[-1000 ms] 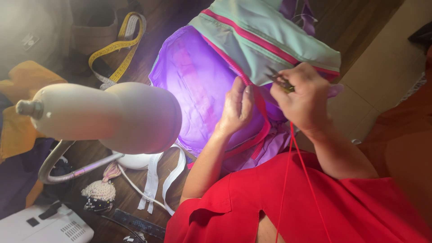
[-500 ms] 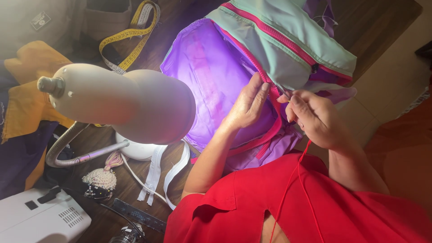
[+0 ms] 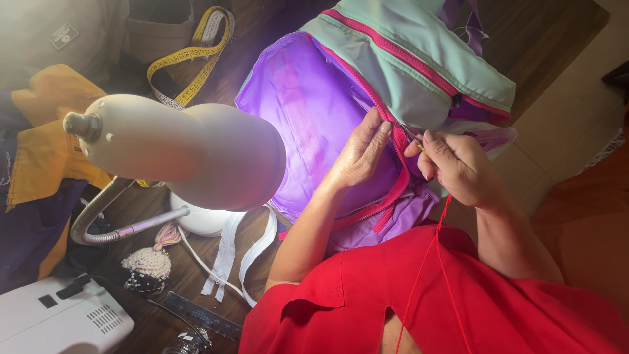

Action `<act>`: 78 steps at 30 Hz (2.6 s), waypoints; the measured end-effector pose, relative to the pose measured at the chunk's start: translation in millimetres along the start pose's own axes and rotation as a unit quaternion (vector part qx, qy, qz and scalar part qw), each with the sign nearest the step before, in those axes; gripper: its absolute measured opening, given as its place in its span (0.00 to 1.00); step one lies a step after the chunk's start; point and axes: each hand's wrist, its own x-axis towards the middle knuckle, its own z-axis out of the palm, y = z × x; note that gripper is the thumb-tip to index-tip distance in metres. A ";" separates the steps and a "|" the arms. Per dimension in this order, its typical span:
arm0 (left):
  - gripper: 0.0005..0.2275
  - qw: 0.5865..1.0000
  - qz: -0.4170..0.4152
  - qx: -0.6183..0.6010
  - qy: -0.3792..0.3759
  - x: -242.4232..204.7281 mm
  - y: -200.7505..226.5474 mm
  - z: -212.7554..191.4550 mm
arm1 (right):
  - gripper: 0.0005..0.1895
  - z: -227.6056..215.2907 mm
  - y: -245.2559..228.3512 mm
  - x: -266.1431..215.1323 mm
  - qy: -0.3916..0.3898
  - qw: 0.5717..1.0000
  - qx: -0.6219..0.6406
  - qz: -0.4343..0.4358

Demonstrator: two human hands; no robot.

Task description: Hand-sewing a purple backpack to repair or attach a component using a needle and thread.

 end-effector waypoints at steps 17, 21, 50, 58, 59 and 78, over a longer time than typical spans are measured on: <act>0.13 1.000 0.002 -0.024 -0.009 7.2 17.1 0.4 | 0.18 14.5 50.6 8.1 0.083 0.996 -0.032 -0.028; 0.12 0.999 -0.009 -0.038 -0.014 4.0 12.8 -2.6 | 0.17 3.3 46.4 0.6 0.039 0.992 0.118 -0.005; 0.12 0.917 -0.138 0.298 0.228 -6.0 50.2 28.4 | 0.09 31.6 51.7 17.9 0.250 0.857 -0.144 -0.426; 0.07 0.889 0.037 0.300 0.343 -17.9 12.2 36.5 | 0.08 19.2 49.0 24.0 0.301 0.826 -0.196 -0.435; 0.09 0.928 0.001 0.244 0.283 -14.8 17.7 37.7 | 0.07 9.6 55.7 30.4 0.310 0.823 -0.205 -0.429; 0.10 0.966 -0.002 0.107 0.236 0.6 17.0 29.6 | 0.16 20.0 64.8 0.6 0.029 0.998 0.004 -0.061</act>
